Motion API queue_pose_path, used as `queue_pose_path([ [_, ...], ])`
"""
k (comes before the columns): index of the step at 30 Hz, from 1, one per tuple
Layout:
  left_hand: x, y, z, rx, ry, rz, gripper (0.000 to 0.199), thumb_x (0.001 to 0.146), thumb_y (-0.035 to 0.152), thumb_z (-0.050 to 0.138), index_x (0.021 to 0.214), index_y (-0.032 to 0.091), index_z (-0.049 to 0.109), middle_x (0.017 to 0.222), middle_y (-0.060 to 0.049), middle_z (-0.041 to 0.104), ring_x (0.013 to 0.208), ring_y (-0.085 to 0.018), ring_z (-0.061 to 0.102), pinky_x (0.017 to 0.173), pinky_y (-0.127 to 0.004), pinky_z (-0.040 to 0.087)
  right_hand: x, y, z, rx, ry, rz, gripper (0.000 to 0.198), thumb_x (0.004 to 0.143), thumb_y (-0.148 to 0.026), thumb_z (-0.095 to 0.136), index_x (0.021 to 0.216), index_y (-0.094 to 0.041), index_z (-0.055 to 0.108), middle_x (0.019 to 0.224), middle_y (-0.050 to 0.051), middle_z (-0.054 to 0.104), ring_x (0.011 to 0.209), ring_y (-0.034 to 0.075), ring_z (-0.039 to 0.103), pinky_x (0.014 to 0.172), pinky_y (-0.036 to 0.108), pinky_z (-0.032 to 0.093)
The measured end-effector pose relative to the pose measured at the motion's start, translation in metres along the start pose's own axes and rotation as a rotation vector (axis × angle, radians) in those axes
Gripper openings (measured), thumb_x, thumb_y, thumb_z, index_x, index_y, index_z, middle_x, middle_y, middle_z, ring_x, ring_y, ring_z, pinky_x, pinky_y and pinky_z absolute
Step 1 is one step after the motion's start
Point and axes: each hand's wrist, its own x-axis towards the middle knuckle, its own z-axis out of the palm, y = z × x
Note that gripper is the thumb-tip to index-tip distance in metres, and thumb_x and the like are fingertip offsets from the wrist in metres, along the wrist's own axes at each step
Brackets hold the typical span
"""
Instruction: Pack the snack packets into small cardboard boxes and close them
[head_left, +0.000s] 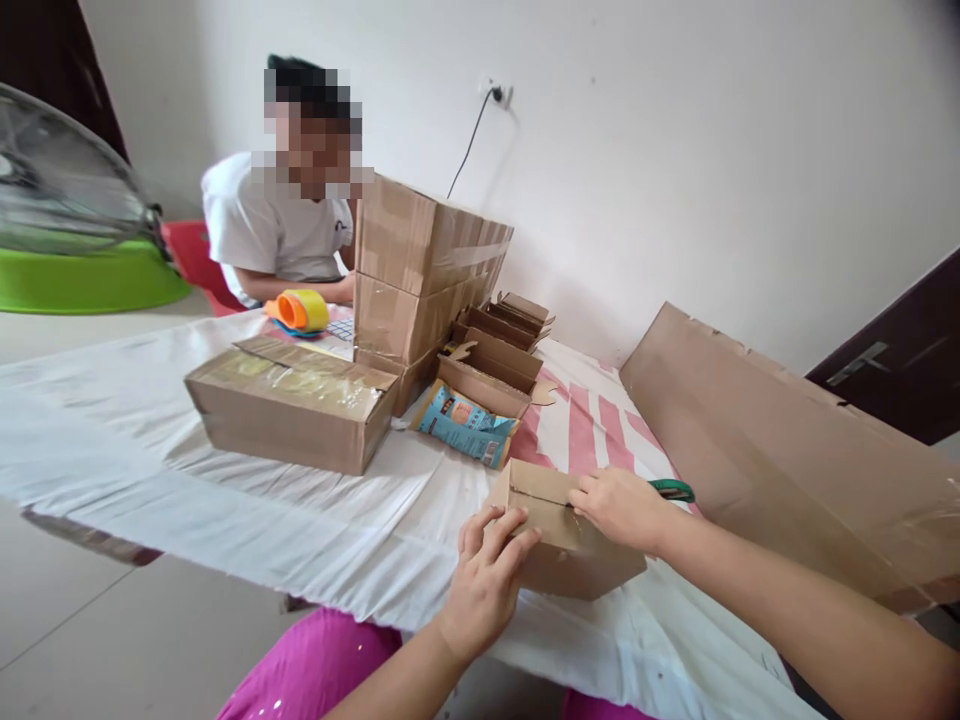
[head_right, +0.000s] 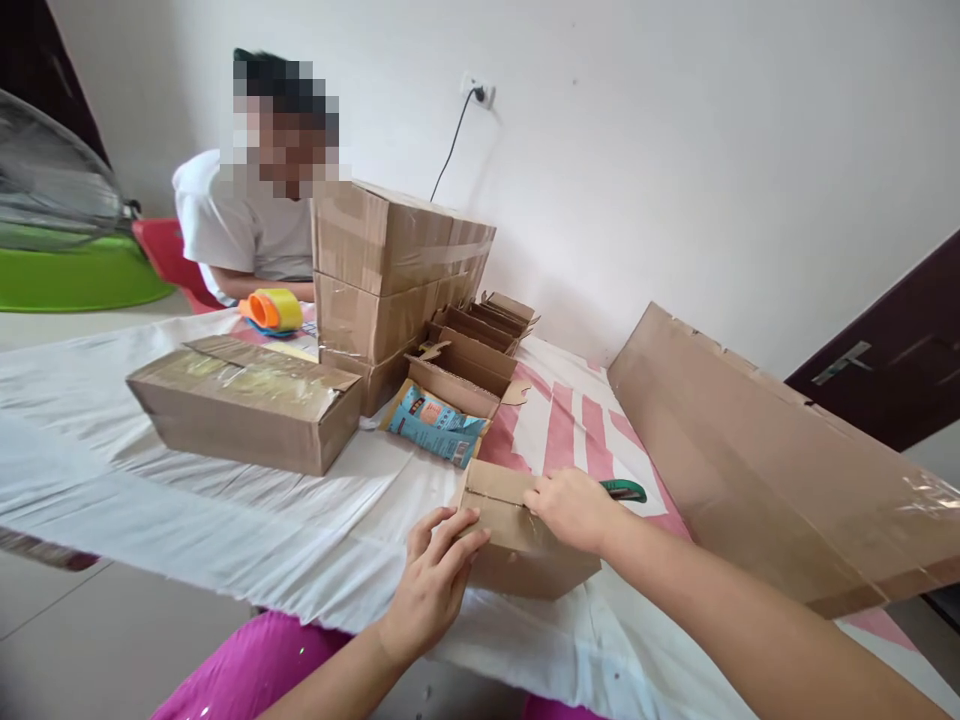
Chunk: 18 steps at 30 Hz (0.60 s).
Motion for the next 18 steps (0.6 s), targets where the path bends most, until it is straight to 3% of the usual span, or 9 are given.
queue_pose_path([
  [6,-0.001,-0.001,0.002,-0.004,0.006,-0.014,0.038,0.088,0.003,0.048,0.114,0.025,0.062,0.124,-0.006,0.061,0.118,-0.026,0.047,0.096,-0.042,0.043,-0.045,0.019,0.024,0.019,-0.03,0.115,0.016,0.092,-0.018,0.052,0.083,-0.019,0.065,0.078,0.005,0.068,0.07,0.02,0.064,0.06,0.029,0.038],
  [9,-0.003,0.001,0.002,-0.063,-0.001,-0.058,0.037,0.089,0.004,0.048,0.117,0.026,0.059,0.128,-0.007,0.057,0.121,-0.026,0.046,0.099,-0.042,0.044,-0.069,0.027,0.041,0.148,0.045,0.259,0.021,0.096,-0.025,0.043,0.091,-0.022,0.063,0.085,0.004,0.069,0.076,0.02,0.064,0.064,0.03,0.041],
  [13,-0.005,0.002,0.0,-0.215,0.064,-0.26,0.044,0.092,0.014,0.049,0.135,0.023,0.04,0.137,-0.015,0.044,0.129,-0.026,0.043,0.101,-0.045,0.046,-0.09,0.026,0.098,0.596,0.163,0.757,0.033,0.098,-0.044,0.03,0.096,-0.025,0.057,0.082,0.002,0.068,0.071,0.021,0.062,0.062,0.031,0.04],
  [15,-0.005,0.0,0.001,-0.273,0.069,-0.371,0.046,0.094,0.021,0.049,0.138,0.022,0.035,0.136,-0.017,0.042,0.129,-0.027,0.044,0.102,-0.048,0.046,-0.094,0.014,0.135,0.667,0.118,0.845,0.035,0.096,-0.043,0.028,0.089,-0.024,0.057,0.075,0.004,0.068,0.067,0.023,0.063,0.06,0.032,0.04],
  [18,-0.007,-0.005,0.003,-0.353,0.02,-0.455,0.038,0.095,0.029,0.048,0.132,0.023,0.042,0.134,-0.015,0.045,0.127,-0.027,0.047,0.103,-0.05,0.044,-0.094,-0.016,0.182,0.736,0.078,0.839,0.028,0.09,-0.037,0.037,0.084,-0.022,0.061,0.081,0.007,0.071,0.075,0.025,0.068,0.063,0.033,0.043],
])
